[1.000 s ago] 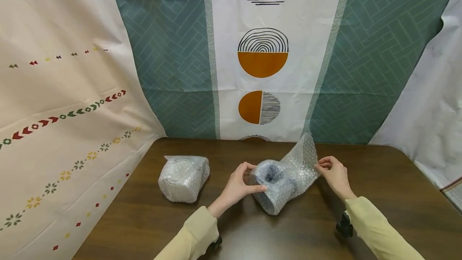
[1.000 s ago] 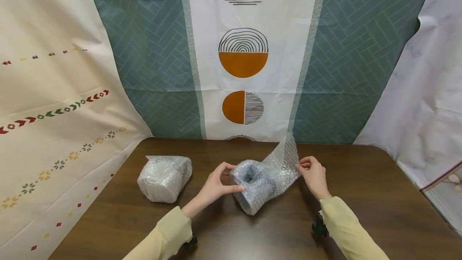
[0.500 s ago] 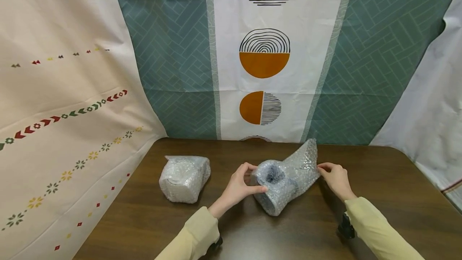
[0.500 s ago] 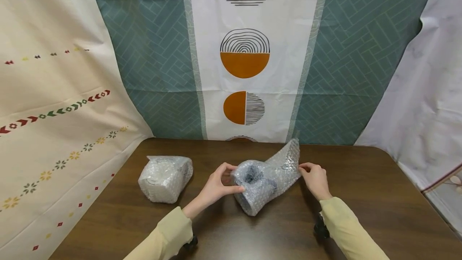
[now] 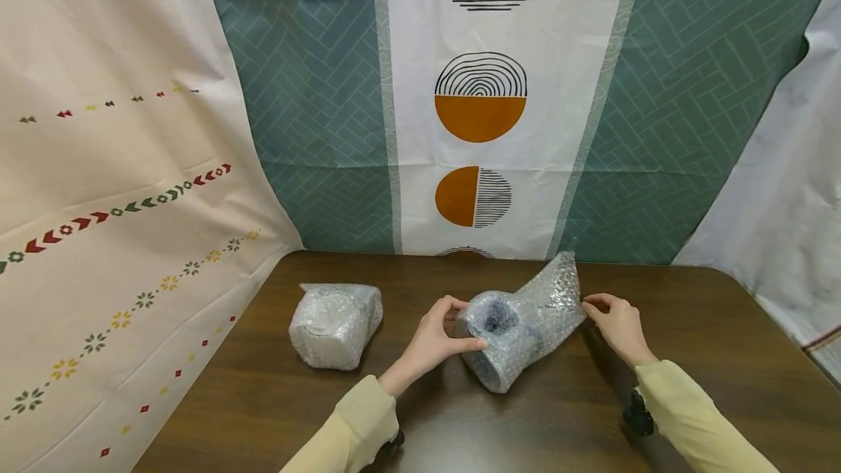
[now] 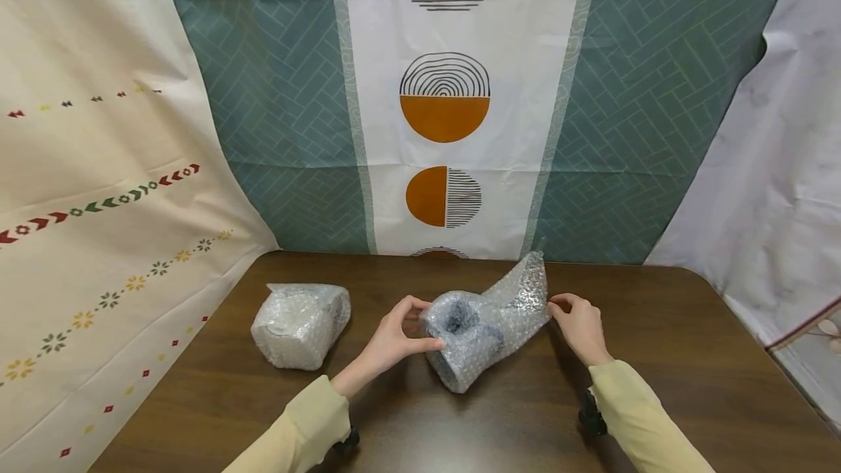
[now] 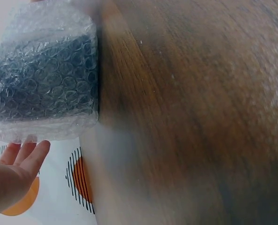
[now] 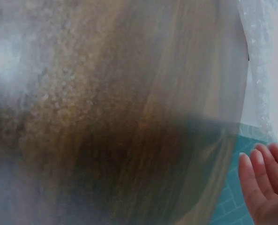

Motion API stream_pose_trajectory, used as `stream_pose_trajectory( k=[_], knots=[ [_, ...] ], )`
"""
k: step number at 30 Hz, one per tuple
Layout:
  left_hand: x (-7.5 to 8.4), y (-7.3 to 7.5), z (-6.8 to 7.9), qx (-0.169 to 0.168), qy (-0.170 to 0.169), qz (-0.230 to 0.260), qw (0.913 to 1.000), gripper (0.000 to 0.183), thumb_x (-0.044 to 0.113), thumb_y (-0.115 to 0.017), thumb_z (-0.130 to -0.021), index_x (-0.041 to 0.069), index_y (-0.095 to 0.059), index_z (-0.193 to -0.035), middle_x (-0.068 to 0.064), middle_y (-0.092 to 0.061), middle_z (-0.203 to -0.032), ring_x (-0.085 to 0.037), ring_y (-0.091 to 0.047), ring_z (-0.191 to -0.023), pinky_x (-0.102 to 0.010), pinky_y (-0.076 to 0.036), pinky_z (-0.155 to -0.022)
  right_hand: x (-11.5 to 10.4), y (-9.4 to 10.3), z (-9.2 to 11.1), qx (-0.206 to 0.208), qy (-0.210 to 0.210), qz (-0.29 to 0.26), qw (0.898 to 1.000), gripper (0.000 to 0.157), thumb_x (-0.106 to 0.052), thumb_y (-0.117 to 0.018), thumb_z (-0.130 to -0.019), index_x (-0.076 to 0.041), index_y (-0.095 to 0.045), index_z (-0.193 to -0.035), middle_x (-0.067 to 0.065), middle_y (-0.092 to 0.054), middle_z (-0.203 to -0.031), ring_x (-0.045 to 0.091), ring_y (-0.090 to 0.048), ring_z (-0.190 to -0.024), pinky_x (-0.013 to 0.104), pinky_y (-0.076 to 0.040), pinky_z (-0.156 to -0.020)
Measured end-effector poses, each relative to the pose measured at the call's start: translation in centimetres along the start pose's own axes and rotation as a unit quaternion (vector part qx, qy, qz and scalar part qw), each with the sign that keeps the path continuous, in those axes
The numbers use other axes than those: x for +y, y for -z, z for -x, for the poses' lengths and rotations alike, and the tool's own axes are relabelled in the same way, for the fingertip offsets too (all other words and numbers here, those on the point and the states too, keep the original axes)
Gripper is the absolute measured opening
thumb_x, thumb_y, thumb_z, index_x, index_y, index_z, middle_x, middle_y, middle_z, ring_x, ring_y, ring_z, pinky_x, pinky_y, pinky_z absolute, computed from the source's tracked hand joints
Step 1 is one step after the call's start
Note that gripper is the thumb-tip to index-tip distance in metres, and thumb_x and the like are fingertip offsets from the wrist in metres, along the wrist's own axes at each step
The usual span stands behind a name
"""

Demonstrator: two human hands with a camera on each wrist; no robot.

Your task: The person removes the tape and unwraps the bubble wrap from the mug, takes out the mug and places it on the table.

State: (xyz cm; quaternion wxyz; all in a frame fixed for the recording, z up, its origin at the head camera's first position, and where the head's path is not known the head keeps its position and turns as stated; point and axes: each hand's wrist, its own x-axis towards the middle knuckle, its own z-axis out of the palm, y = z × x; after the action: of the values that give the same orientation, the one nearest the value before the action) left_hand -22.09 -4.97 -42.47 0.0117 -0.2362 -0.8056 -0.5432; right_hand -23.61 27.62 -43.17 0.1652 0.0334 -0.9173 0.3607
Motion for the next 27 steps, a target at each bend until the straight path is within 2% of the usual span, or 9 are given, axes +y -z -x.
stream_pose_trajectory(
  k=[5, 10, 14, 21, 27],
  knots=[
    [-0.1, 0.1, 0.0, 0.0, -0.002, -0.002, 1.0, 0.052, 0.032, -0.079, -0.07, 0.016, -0.052, -0.112, 0.0, -0.05, -0.108, -0.02, -0.05, -0.099, -0.035, -0.044, -0.081, -0.8, 0.1, 0.1, 0.057, 0.041, 0.003, 0.998, 0.018, -0.008, -0.059, -0.088, 0.006, -0.062, -0.099, 0.018, -0.062, -0.089, 0.032, -0.057, -0.079, 0.039, -0.043, -0.063],
    [-0.1, 0.1, 0.0, 0.0, 0.004, -0.001, 1.0, 0.051, 0.032, -0.079, -0.07, 0.017, -0.052, -0.11, 0.002, -0.051, -0.106, -0.017, -0.05, -0.099, -0.036, -0.043, -0.082, -1.6, -0.4, 0.3, 0.075, 0.074, -0.014, 0.994, 0.015, -0.006, -0.062, -0.086, 0.003, -0.063, -0.097, 0.013, -0.063, -0.086, 0.026, -0.057, -0.076, 0.028, -0.044, -0.059],
    [-0.1, 0.0, -0.1, -0.003, 0.0, 0.003, 1.0, 0.05, 0.031, -0.079, -0.07, 0.016, -0.052, -0.11, -0.001, -0.051, -0.107, -0.019, -0.05, -0.099, -0.038, -0.043, -0.083, -2.0, -0.6, 0.5, 0.086, 0.091, -0.024, 0.992, 0.014, -0.007, -0.063, -0.085, 0.001, -0.064, -0.097, 0.01, -0.063, -0.087, 0.021, -0.056, -0.076, 0.02, -0.041, -0.061],
    [-0.1, -0.1, -0.1, -0.003, -0.007, 0.0, 1.0, 0.05, 0.031, -0.078, -0.071, 0.015, -0.051, -0.11, -0.001, -0.05, -0.107, -0.02, -0.05, -0.1, -0.037, -0.043, -0.084, -3.0, -0.8, 1.0, 0.073, 0.144, -0.073, 0.984, 0.013, -0.007, -0.067, -0.083, -0.004, -0.065, -0.095, 0.001, -0.062, -0.084, 0.009, -0.054, -0.074, 0.018, -0.042, -0.062],
    [-0.1, 0.0, 0.0, -0.001, -0.005, -0.003, 1.0, 0.051, 0.032, -0.079, -0.071, 0.016, -0.052, -0.11, 0.002, -0.05, -0.106, -0.018, -0.05, -0.099, -0.037, -0.043, -0.083, -3.6, -1.2, 1.2, 0.055, 0.152, -0.104, 0.981, 0.014, -0.007, -0.068, -0.081, -0.006, -0.066, -0.095, -0.001, -0.062, -0.084, 0.008, -0.056, -0.074, 0.016, -0.044, -0.064]
  ],
)
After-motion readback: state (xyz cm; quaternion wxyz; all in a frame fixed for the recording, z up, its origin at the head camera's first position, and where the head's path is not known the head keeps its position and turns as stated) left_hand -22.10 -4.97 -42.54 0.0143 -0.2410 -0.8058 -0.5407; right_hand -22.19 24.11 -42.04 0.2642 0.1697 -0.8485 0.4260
